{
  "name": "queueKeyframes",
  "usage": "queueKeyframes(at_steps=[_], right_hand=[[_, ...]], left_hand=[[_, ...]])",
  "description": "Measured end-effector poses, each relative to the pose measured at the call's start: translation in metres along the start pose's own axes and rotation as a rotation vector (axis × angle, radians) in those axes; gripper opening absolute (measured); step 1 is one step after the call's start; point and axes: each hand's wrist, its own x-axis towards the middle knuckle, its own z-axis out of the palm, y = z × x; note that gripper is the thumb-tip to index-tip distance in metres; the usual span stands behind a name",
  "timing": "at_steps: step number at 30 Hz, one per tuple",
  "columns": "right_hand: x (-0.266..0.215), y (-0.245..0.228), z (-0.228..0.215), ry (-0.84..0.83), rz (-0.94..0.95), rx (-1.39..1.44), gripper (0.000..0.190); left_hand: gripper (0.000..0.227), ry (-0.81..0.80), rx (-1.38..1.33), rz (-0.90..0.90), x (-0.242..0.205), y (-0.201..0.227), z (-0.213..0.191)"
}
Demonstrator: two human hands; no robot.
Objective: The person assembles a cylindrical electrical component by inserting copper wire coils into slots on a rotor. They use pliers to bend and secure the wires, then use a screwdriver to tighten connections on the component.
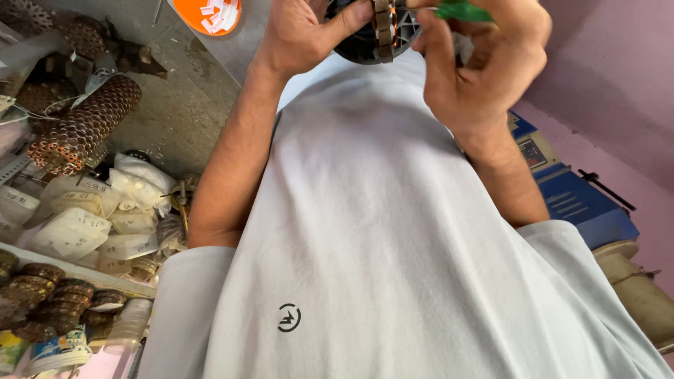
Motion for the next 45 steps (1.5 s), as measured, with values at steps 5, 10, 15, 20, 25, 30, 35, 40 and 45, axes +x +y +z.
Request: queueKeyframes(at_steps=[5,10,15,20,25,30,35,40,45], right_hand=[[-0.002,0.0,0.012,0.086,0.04,0.113,0.054],[0.017,0.009,0.018,-0.015,-0.129,-0.233,0.06],[0.015,0.018,0.009,-0.048,0.125,0.149,0.047],[0.014,0.053,-0.009,-0.138,0.323,0.41,0.037],[0.006,0.05,-0.009,-0.193,0.149,0.13,0.044],[0.002,0.04,-0.003,-0.055,0.237,0.364,0.049],[-0.003,0.076,-0.012,-0.114,0.397,0.384,0.048],[-0.003,0.055,-0.006,-0.109,0.151,0.084,0.049],[0.016,0.018,0.002,-0.108,-0.187,-0.18,0.055]], left_hand=[[0.017,0.033,-0.015,-0.076,0.0,-0.003,0.004],[0.016,0.038,0.071,-0.078,0.001,0.0,0.003],[0.016,0.092,0.281,-0.034,0.001,0.0,0.005],[0.019,0.103,0.34,0.018,0.004,-0.002,0.007],[0.021,0.123,0.405,0.045,0.005,0.002,0.009],[0.025,0.087,0.38,0.161,0.011,0.016,0.007],[0.014,0.078,0.44,-0.076,0.005,0.003,0.009],[0.018,0.131,0.415,-0.015,0.006,0.012,0.014],[0.024,0.229,0.576,0.166,0.008,0.041,0.015]])
